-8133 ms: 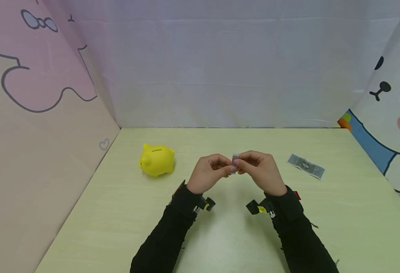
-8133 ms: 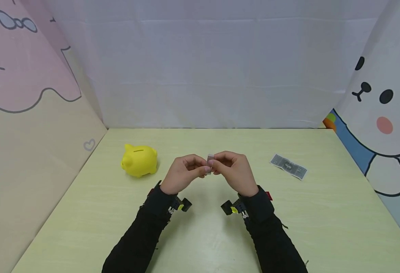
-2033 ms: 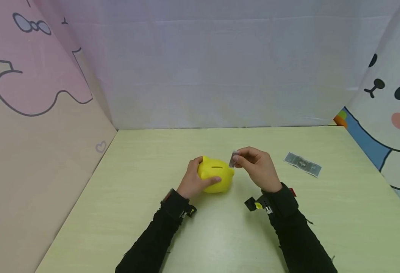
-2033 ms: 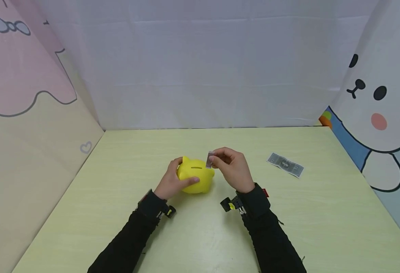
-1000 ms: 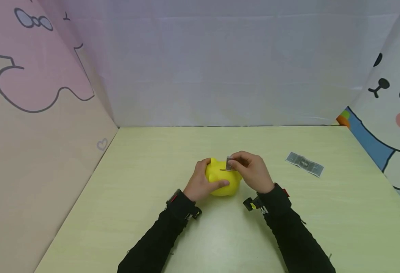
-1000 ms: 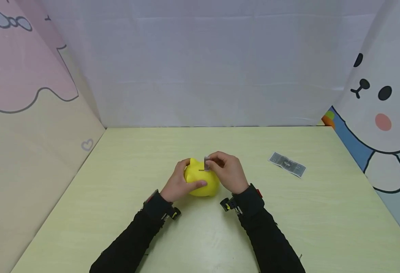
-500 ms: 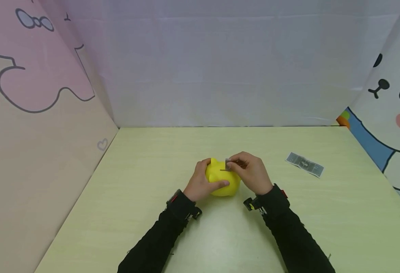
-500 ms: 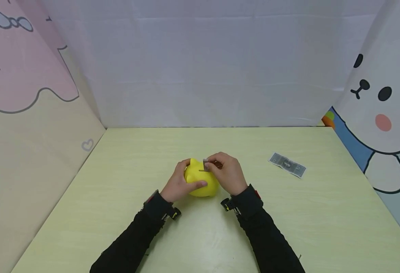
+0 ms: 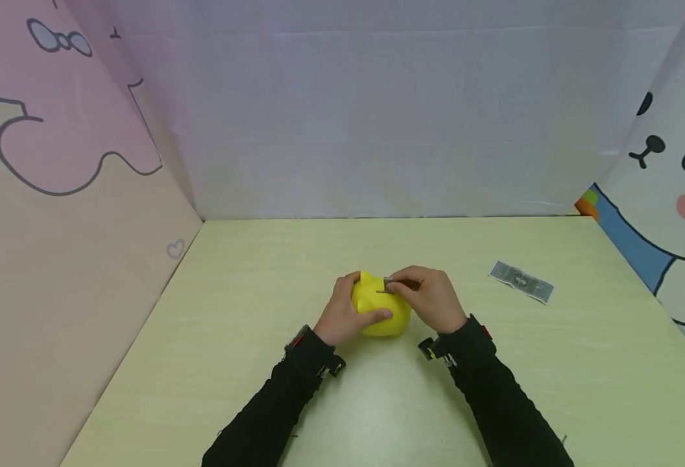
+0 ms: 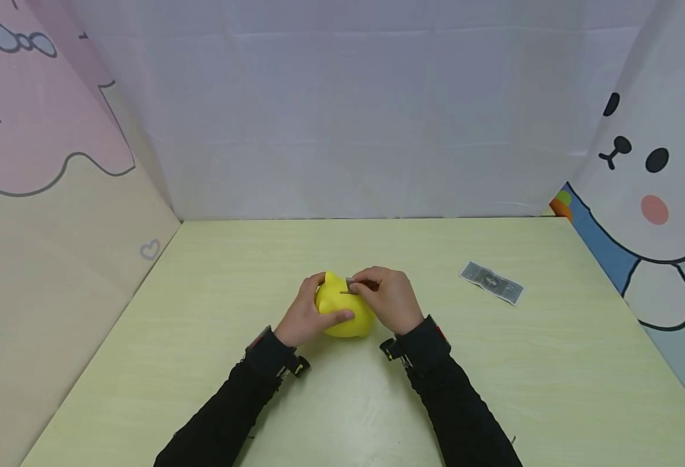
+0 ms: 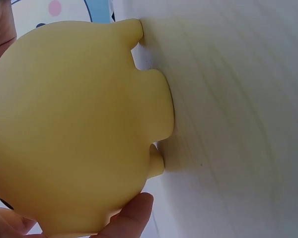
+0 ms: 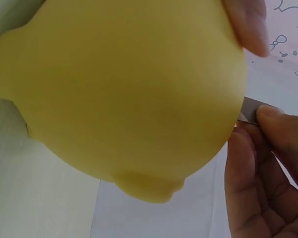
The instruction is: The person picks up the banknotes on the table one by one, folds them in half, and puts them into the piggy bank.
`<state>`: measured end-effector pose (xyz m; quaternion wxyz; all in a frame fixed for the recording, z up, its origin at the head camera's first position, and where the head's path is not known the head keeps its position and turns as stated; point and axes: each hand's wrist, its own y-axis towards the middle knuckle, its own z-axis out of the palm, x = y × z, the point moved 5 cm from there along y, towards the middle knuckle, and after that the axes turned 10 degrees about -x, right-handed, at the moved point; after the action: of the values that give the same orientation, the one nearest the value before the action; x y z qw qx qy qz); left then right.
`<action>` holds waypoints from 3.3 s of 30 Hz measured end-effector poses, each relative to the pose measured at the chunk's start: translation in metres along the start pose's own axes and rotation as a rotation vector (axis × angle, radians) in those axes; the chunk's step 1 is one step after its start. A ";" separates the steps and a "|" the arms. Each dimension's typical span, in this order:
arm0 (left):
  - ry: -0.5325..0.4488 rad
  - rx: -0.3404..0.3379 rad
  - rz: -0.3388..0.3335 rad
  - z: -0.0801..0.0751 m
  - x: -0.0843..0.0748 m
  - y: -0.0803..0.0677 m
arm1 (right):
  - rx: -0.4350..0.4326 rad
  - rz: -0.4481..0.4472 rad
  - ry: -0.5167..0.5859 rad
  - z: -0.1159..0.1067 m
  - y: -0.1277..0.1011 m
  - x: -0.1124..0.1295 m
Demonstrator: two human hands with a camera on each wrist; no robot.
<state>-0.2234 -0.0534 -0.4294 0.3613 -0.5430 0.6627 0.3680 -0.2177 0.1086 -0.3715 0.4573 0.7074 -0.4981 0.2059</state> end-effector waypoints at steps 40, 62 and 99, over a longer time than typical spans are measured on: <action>-0.001 -0.006 0.008 0.001 0.003 0.001 | 0.039 0.009 -0.027 0.002 -0.001 -0.001; 0.001 -0.004 -0.001 0.001 0.001 0.000 | 0.082 -0.041 -0.059 -0.001 -0.002 0.002; 0.018 -0.004 -0.011 0.001 0.002 -0.001 | 0.083 -0.099 -0.157 0.002 -0.004 0.008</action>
<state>-0.2230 -0.0533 -0.4315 0.3563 -0.5504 0.6624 0.3624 -0.2115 0.1032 -0.3680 0.3969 0.7633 -0.4879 0.1477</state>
